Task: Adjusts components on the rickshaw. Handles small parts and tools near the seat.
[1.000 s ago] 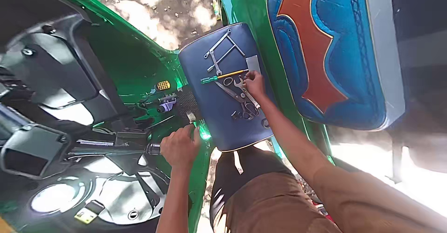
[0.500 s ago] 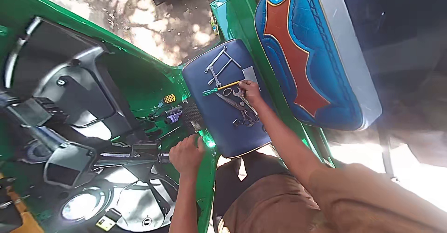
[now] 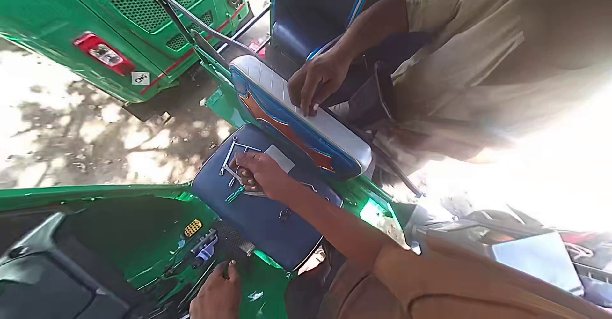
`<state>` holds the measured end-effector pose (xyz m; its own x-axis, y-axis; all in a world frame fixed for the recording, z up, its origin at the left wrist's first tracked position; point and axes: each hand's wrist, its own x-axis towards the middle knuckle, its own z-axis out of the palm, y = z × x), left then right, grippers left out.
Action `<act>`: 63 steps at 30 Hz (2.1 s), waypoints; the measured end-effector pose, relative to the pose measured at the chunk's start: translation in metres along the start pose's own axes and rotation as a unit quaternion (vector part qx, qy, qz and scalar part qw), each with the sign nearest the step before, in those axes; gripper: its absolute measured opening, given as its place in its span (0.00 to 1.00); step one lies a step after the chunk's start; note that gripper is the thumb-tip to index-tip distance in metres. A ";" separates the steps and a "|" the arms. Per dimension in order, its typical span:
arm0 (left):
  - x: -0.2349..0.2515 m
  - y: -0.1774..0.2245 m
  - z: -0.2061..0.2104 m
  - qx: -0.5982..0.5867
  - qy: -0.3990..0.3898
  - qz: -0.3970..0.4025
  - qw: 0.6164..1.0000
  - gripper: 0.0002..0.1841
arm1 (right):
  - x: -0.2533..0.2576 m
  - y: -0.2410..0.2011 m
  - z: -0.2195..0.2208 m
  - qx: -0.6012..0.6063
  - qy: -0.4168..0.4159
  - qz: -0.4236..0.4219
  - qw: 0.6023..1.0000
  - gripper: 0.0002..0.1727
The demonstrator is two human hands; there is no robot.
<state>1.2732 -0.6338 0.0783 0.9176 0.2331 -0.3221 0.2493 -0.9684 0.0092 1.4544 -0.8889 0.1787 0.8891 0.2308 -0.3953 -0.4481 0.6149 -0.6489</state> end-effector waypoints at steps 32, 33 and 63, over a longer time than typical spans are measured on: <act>0.000 0.004 -0.009 0.000 0.023 -0.020 1.000 0.16 | -0.080 -0.133 -0.067 -0.634 0.380 -0.164 0.653 0.14; 0.001 0.004 -0.009 0.001 0.020 -0.022 1.000 0.16 | -0.079 -0.133 -0.069 -0.644 0.371 -0.175 0.646 0.14; 0.002 0.069 -0.155 -0.679 0.063 0.215 0.699 0.31 | -0.037 -0.035 0.037 0.125 -0.277 0.029 0.952 0.10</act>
<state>1.3400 -0.6868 0.2251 0.9967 0.0359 0.0722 -0.0724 0.0063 0.9974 1.4403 -0.8916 0.2403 0.8073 0.5897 0.0227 -0.5236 0.7336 -0.4333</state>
